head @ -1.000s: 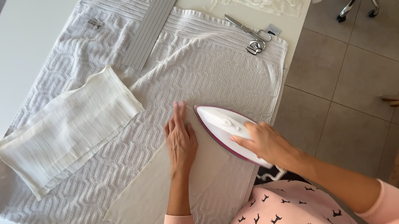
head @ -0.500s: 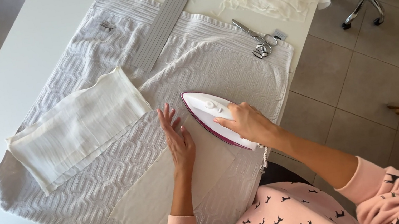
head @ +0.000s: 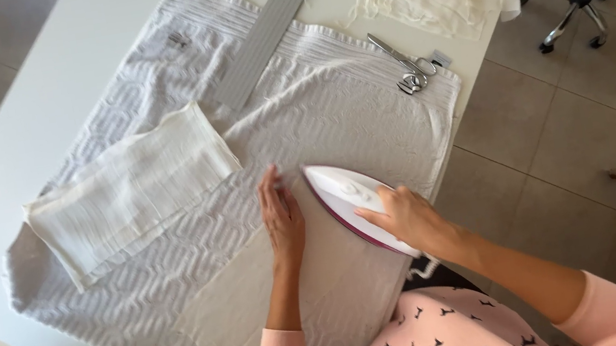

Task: Ironing and folding small pieces of fabric on a table.

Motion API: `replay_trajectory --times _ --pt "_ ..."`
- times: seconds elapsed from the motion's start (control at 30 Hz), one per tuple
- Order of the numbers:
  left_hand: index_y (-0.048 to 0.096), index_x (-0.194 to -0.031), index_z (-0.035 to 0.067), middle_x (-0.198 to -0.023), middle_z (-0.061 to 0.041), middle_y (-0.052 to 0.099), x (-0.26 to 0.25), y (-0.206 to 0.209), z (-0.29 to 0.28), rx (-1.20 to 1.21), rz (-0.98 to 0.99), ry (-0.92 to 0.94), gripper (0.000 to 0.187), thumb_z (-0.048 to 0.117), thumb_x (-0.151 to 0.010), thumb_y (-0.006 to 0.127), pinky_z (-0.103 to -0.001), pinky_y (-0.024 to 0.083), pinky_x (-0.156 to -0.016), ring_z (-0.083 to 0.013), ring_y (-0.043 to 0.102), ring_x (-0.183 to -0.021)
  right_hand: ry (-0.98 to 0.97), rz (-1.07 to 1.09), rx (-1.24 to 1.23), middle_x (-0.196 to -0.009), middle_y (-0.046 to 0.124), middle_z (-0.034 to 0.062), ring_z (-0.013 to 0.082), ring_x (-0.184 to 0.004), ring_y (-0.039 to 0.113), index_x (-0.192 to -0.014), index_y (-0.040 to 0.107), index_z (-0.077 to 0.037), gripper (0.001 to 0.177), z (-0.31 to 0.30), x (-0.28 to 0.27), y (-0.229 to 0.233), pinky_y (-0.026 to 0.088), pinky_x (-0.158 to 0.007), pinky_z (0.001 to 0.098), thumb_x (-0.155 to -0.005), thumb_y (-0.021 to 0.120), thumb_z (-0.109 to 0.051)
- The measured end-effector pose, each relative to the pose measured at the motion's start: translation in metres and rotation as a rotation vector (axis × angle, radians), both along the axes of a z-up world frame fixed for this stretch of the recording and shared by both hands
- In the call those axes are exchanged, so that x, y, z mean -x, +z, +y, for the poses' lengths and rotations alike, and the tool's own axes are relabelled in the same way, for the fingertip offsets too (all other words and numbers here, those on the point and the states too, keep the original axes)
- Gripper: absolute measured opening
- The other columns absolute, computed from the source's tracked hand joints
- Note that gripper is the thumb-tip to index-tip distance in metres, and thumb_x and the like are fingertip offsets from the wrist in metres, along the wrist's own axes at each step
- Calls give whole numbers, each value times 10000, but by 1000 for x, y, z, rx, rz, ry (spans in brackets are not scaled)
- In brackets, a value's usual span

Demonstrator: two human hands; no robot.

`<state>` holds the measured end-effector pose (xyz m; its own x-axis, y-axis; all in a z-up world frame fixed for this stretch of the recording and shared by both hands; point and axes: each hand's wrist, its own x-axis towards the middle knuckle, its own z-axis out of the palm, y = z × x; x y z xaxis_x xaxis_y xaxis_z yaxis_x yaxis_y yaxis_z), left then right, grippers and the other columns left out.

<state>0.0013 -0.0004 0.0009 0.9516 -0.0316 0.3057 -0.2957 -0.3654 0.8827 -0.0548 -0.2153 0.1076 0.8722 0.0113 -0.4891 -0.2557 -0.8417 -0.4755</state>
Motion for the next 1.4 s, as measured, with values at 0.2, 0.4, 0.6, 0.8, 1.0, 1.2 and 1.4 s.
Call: replay_trajectory --times 0.2,0.4,0.6,0.8,1.0,1.2,1.4 --pt "636 -1233 99 -1050 -64 597 -11 9 -11 -268 114 51 300 185 -956 709 -398 504 -899 -271 596 -1032 -77 -61 50 -639 687 256 387 -627 740 -894 642 10 572 -43 13 -20 590 -583 483 -931 598 -559" --pt "565 -1130 130 -945 -63 595 -28 -15 -11 -503 260 -92 462 285 -794 841 -432 474 -823 -317 584 -952 -132 -119 33 -498 642 161 264 -419 668 -862 609 27 531 -100 -32 -22 560 -464 378 -940 614 -498" --pt "511 -1109 142 -1029 -85 668 -22 6 -6 -785 416 -132 594 407 -727 880 -499 466 -843 -351 608 -1036 49 -829 221 -1037 617 115 308 -975 653 -1254 545 -61 535 -66 -45 43 531 -786 436 -946 699 -471" --pt "712 -916 176 -742 -56 706 -42 -7 24 -455 650 -533 327 460 -784 807 -414 522 -768 -298 693 -785 -5 -657 -261 -1136 628 71 249 -1064 646 -1281 565 -101 565 -21 -8 0 564 -896 349 -833 822 -331" --pt "737 -1084 154 -841 14 768 -22 106 42 73 847 -753 237 295 -893 744 -285 571 -772 -89 687 -783 -403 142 -1509 -1516 499 193 317 -1391 475 -1513 330 -112 1040 -13 18 -37 399 -1124 458 -770 429 -832" --pt "719 -1103 3 -952 -132 761 9 195 61 620 739 -287 261 164 -899 744 -433 636 -799 -227 736 -870 -235 401 -1694 -1413 556 186 232 -1202 593 -1458 414 -68 1085 5 19 -84 466 -968 363 -671 418 -815" --pt "598 -1032 -7 -925 -175 751 8 291 87 1058 511 352 311 168 -866 794 -507 652 -699 -316 772 -778 -16 422 -1464 -1154 702 212 275 -968 701 -1235 614 12 625 3 5 -102 573 -820 441 -696 719 -284"
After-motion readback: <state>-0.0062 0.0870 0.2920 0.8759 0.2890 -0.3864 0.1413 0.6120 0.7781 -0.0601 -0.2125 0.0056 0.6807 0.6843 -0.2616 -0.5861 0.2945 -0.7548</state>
